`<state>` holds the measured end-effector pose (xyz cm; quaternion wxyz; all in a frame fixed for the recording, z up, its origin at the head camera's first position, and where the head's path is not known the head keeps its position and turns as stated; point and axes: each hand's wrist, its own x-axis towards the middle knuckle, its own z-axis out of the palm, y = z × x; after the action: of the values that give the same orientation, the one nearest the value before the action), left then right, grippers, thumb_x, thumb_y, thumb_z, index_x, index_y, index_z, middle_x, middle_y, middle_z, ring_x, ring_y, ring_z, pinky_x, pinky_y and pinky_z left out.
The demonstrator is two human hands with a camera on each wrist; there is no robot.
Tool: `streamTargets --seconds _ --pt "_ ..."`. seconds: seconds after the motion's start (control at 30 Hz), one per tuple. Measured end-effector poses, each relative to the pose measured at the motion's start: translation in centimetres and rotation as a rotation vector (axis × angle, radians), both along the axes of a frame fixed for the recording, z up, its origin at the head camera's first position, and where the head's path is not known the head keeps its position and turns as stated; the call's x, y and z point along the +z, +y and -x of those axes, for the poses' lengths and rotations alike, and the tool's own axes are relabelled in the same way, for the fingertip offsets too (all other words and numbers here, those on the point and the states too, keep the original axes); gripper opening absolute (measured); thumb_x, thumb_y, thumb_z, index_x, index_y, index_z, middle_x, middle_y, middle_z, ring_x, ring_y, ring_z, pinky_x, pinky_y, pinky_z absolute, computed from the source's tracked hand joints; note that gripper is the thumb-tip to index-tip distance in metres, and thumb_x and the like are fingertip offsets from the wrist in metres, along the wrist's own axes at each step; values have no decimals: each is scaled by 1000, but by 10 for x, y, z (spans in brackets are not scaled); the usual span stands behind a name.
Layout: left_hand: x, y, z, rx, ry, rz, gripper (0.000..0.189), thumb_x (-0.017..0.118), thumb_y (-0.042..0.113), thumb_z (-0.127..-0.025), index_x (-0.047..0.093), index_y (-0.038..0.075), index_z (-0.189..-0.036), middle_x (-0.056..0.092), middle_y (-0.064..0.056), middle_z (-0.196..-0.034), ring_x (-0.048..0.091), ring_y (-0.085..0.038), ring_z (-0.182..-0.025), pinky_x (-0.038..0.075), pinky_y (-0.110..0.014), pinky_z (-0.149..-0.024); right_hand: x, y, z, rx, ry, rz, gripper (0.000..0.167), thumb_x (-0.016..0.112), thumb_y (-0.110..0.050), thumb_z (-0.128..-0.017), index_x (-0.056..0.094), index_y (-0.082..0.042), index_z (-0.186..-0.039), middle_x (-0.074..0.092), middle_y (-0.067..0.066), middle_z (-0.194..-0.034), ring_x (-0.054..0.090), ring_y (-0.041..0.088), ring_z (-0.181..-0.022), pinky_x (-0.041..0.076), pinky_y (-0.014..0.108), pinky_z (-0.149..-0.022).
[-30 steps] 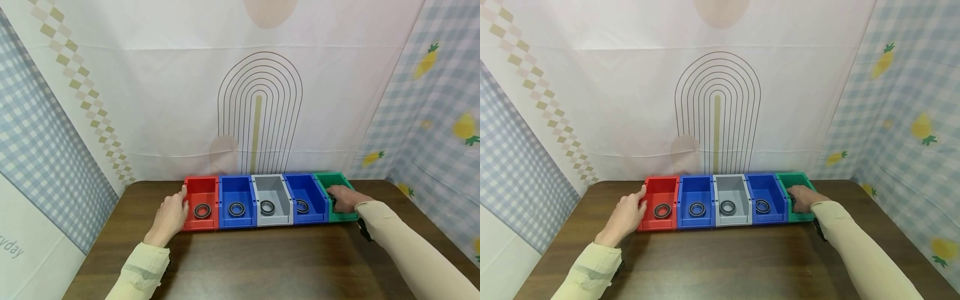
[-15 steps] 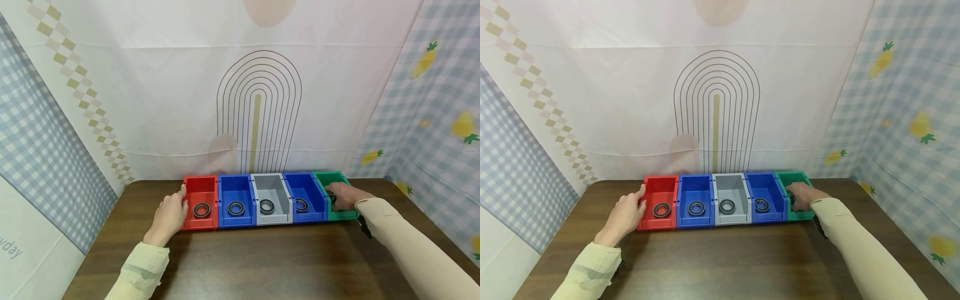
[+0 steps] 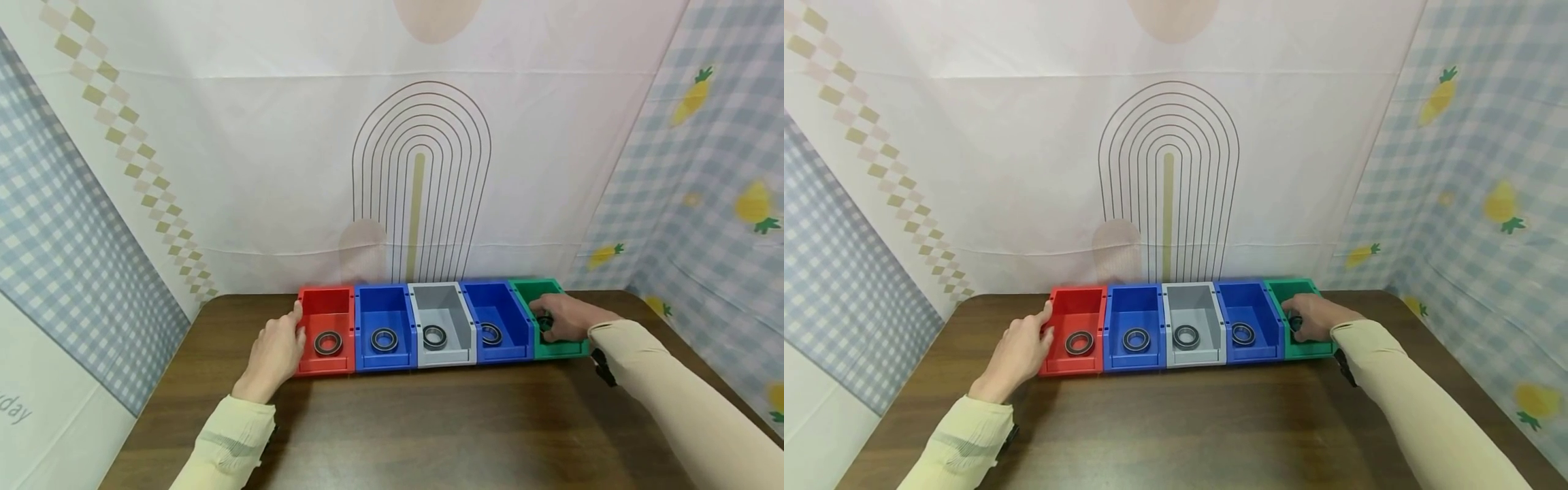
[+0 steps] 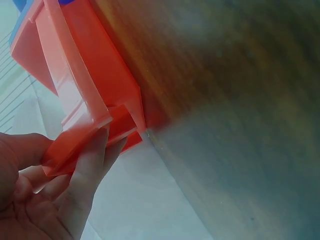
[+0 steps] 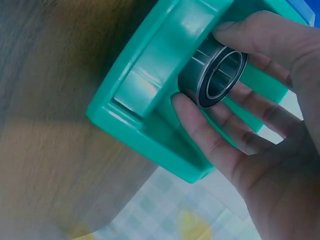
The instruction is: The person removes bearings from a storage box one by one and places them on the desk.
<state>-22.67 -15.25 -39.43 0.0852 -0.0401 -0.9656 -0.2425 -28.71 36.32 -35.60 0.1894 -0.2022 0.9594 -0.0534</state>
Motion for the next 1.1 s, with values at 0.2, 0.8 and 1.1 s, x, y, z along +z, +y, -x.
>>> streamTargets --seconds 0.2,0.8,1.1 --pt "0 0 0 -11 5 -1 54 60 7 -97 48 -3 -149 67 -31 -121 65 -32 -71 55 -47 -65 6 4 -5 67 34 29 19 77 -10 -85 63 -14 -98 64 5 -104 57 23 -92 50 41 -76" --pt "1 -1 -1 -20 -4 -2 55 60 6 -97 46 -5 -149 67 -32 -120 63 -30 -70 54 -44 -63 19 16 -23 110 81 46 23 76 -15 -87 69 -14 -109 65 6 -113 59 20 -96 52 38 -76" --pt "1 -1 1 -26 20 0 54 59 6 -97 47 -5 -148 66 -33 -122 65 -33 -73 56 -50 -68 23 15 -27 101 95 52 24 78 -16 -86 70 -16 -109 65 5 -113 60 21 -99 53 38 -77"
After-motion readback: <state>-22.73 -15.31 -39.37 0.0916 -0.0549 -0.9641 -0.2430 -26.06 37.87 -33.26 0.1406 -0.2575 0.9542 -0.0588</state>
